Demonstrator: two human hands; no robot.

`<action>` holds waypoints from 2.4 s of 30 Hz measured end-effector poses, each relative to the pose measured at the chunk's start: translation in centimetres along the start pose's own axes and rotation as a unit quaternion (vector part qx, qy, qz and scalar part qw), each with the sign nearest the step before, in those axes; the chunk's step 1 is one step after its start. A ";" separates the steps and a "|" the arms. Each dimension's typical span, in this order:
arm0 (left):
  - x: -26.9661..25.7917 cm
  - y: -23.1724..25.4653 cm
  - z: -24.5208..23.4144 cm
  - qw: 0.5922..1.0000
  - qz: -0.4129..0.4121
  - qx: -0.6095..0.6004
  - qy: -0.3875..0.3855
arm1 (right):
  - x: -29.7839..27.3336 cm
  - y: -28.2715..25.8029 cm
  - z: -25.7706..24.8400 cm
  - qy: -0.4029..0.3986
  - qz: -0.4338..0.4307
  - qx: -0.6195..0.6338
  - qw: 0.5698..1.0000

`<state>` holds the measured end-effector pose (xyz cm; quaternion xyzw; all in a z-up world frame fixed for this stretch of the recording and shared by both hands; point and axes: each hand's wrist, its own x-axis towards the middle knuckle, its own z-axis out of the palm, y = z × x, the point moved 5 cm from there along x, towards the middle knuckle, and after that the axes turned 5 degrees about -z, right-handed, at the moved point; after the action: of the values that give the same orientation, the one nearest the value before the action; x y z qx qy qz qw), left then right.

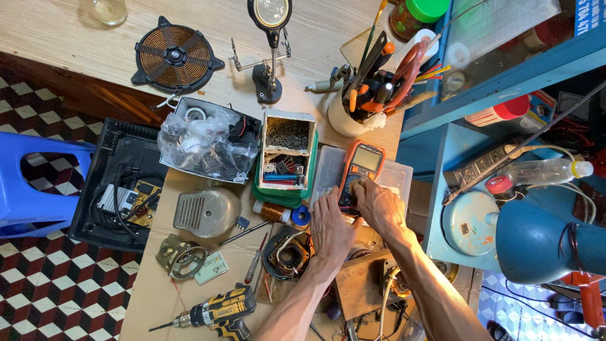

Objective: The person works on a motor stator assembly, stripping wire insulation, twisting and connecting wires, and testing continuity with a multimeter. They use pliers, a utility knife, and a multimeter to manipulate and measure the electrical components on a cluttered workbench.

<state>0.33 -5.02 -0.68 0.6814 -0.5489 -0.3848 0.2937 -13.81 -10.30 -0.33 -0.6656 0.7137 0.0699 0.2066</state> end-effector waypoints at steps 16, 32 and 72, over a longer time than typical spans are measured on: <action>0.3 -1.3 1.5 1.000 0.003 0.015 -0.022 | 0.4 -0.8 -0.8 0.105 -0.055 0.114 0.986; 0.0 -1.2 0.6 1.000 0.016 -0.016 -0.020 | 0.0 -2.7 -2.7 0.028 -0.370 -0.083 0.925; -34.4 -16.6 8.5 0.897 0.088 0.258 -0.347 | -43.3 8.4 13.4 -0.019 0.153 0.303 0.941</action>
<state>-1.70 32.44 -11.96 0.5055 -0.7539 -0.4140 -0.0691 -18.08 35.50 2.88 -0.4529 0.7903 -0.1060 0.3988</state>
